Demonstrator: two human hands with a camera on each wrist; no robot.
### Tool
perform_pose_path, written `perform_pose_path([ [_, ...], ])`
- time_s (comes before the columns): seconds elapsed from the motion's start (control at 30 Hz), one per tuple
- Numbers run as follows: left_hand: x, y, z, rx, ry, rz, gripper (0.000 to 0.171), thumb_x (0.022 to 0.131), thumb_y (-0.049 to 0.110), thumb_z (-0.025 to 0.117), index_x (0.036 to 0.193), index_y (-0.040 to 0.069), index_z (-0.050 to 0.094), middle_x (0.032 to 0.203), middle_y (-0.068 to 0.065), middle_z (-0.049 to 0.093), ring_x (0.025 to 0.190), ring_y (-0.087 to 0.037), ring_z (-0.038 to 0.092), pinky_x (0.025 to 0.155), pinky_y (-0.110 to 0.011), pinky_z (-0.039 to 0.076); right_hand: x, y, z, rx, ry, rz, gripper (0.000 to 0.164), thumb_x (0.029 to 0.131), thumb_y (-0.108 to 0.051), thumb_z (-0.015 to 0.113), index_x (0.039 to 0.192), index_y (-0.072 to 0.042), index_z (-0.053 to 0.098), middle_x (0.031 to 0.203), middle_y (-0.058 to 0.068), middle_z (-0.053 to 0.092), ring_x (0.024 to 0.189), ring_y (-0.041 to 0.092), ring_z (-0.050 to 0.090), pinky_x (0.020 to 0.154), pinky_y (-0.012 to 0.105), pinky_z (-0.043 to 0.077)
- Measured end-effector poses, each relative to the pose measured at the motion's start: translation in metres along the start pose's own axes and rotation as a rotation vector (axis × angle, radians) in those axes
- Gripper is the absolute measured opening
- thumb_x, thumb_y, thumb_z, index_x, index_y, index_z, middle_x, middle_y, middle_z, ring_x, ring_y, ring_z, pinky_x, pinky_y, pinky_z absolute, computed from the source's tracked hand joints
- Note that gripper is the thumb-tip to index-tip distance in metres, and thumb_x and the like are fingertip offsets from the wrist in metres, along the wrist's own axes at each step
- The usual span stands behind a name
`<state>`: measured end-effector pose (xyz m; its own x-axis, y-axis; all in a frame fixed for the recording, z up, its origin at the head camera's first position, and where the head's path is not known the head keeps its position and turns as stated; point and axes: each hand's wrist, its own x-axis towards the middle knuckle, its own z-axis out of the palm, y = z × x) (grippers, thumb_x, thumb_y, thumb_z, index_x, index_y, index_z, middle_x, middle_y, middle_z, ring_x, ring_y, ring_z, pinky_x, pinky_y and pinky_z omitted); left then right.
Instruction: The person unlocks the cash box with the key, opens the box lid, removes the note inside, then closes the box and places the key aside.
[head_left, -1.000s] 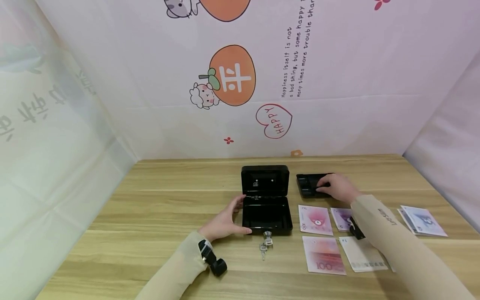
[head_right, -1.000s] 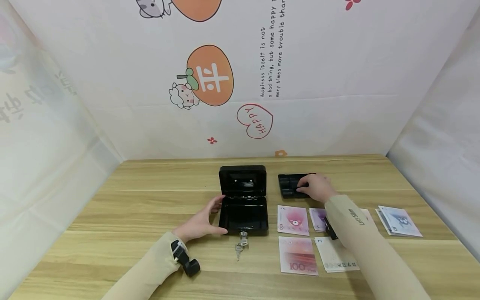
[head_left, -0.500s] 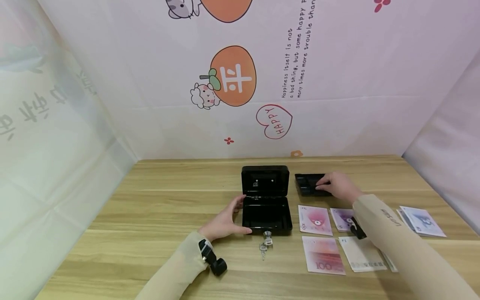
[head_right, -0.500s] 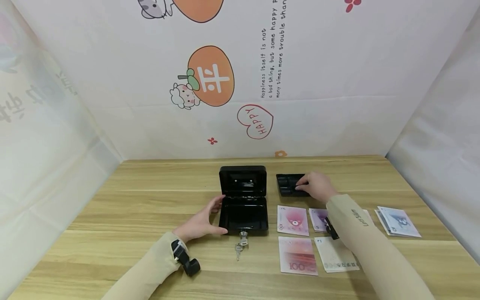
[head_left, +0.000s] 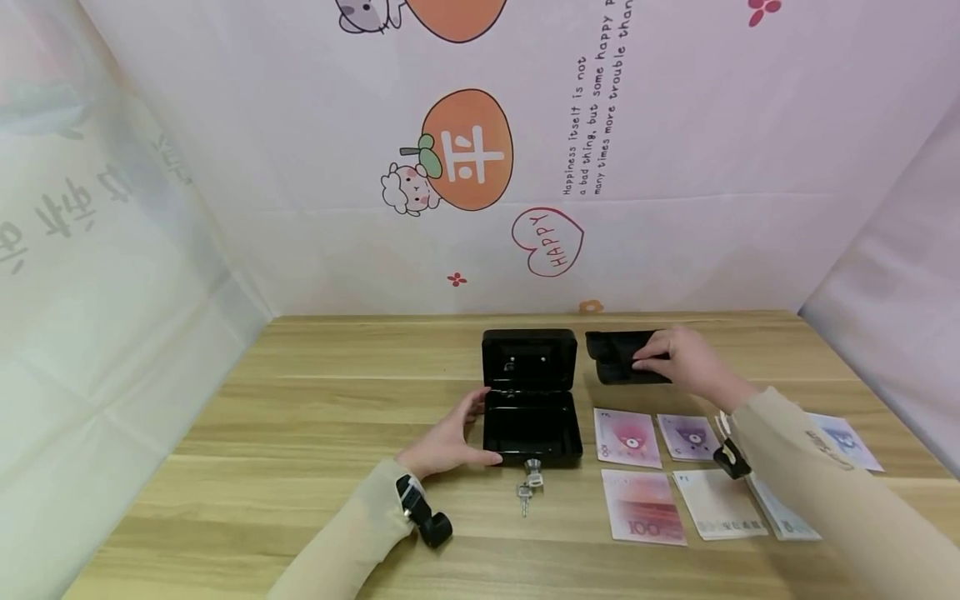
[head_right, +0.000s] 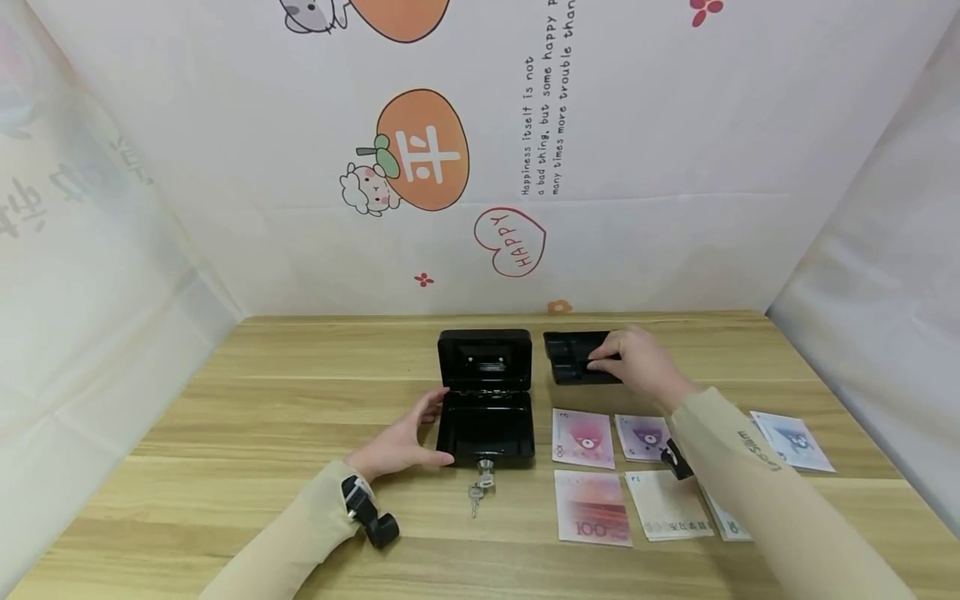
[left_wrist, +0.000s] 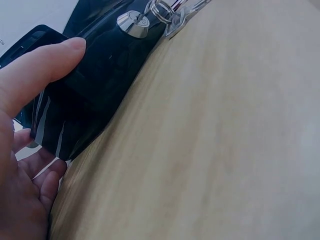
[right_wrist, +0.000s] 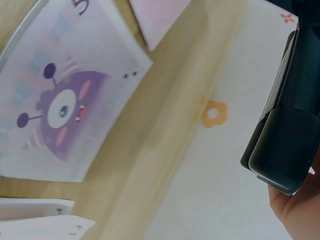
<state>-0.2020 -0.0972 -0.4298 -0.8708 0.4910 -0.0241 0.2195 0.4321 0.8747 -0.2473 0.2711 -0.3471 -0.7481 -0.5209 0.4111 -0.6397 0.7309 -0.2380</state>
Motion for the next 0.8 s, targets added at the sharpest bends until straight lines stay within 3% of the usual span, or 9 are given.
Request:
perform_pose_path([
  [0.3,-0.002,0.003,0.000,0.006,0.000,-0.005,0.099,0.075,0.026,0.081,0.151,0.018,0.017,0.150,-0.012,0.031,0.136,-0.030,0.034,0.112,-0.047,0.029,-0.004,-0.031,-0.011,-0.027,0.046,-0.053,0.009,0.073,-0.004,0.077,0.080,-0.009,0.077,0.077,-0.003,0.068,0.073,0.017,0.056,0.065,0.033,0.044],
  [0.57,-0.002,0.004,-0.001,0.005,-0.002,-0.010,0.099,0.075,0.026,0.080,0.151,0.017,0.017,0.150,-0.013,0.031,0.136,-0.030,0.033,0.112,-0.047,0.029,-0.009,-0.037,-0.004,-0.003,0.141,-0.189,0.014,0.064,0.001,0.081,0.075,-0.006,0.076,0.070,-0.004,0.066,0.064,0.011,0.052,0.057,0.025,0.039],
  [0.8,-0.002,0.004,-0.001,-0.009,-0.002,-0.008,0.099,0.075,0.023,0.080,0.151,0.017,0.017,0.150,-0.014,0.031,0.136,-0.030,0.032,0.113,-0.046,0.028,-0.019,-0.051,-0.002,-0.010,0.128,-0.175,0.015,0.064,0.000,0.081,0.076,-0.009,0.077,0.073,-0.007,0.065,0.068,0.009,0.050,0.055,0.022,0.042],
])
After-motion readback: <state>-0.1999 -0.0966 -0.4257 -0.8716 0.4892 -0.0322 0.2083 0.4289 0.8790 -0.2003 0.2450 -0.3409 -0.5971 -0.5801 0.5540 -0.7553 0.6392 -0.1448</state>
